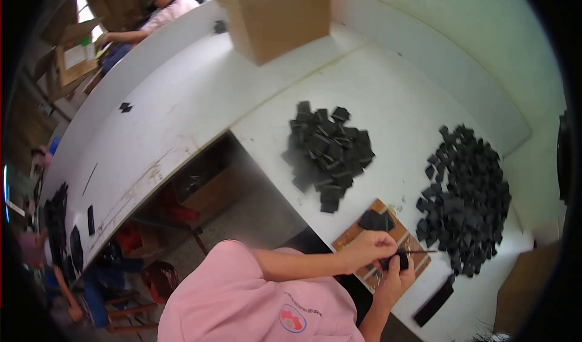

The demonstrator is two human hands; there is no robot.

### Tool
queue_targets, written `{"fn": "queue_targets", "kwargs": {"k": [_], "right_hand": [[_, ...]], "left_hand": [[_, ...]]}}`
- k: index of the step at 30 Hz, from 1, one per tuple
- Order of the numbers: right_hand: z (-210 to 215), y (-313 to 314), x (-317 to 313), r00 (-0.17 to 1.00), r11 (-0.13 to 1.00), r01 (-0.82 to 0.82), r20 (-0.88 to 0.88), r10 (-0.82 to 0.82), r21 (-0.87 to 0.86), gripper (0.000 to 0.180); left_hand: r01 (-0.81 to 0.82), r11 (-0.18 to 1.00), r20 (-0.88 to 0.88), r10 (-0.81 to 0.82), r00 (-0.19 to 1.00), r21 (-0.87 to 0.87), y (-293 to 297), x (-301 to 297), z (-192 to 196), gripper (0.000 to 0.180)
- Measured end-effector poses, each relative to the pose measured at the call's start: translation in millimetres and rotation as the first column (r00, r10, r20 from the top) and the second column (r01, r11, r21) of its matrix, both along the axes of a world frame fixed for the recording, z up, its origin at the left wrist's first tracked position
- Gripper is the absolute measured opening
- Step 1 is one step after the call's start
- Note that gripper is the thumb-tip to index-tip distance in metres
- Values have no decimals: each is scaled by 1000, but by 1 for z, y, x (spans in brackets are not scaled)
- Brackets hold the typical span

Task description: The recorder is inspecting and assembling small black plastic components at a workshop table.

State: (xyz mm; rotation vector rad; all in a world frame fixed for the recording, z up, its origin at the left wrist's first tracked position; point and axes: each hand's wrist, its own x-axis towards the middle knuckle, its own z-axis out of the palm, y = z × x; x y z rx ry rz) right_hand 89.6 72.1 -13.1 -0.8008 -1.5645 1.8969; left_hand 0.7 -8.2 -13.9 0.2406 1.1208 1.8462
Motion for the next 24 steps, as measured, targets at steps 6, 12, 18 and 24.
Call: {"fn": "queue_targets", "kwargs": {"k": [6, 12, 18, 24], "right_hand": [[19, 12, 3, 955, 890, -294, -155, 255, -349, 24], [20, 22, 15, 951, 852, -308, -127, 280, -425, 28], [20, 21, 18, 933, 837, -354, -94, 348, -418, 29], [16, 9, 18, 949, 824, -157, 313, -27, 545, 28]], "left_hand": [[117, 985, 305, -152, 940, 131, -23, -22, 16, 16], [255, 958, 221, -279, 934, 133, -15, -21, 15, 12], [245, 967, 94, -250, 964, 69, -20, -17, 16, 6], [41, 986, -274, -85, 958, -161, -19, -9, 17, 3]]}}
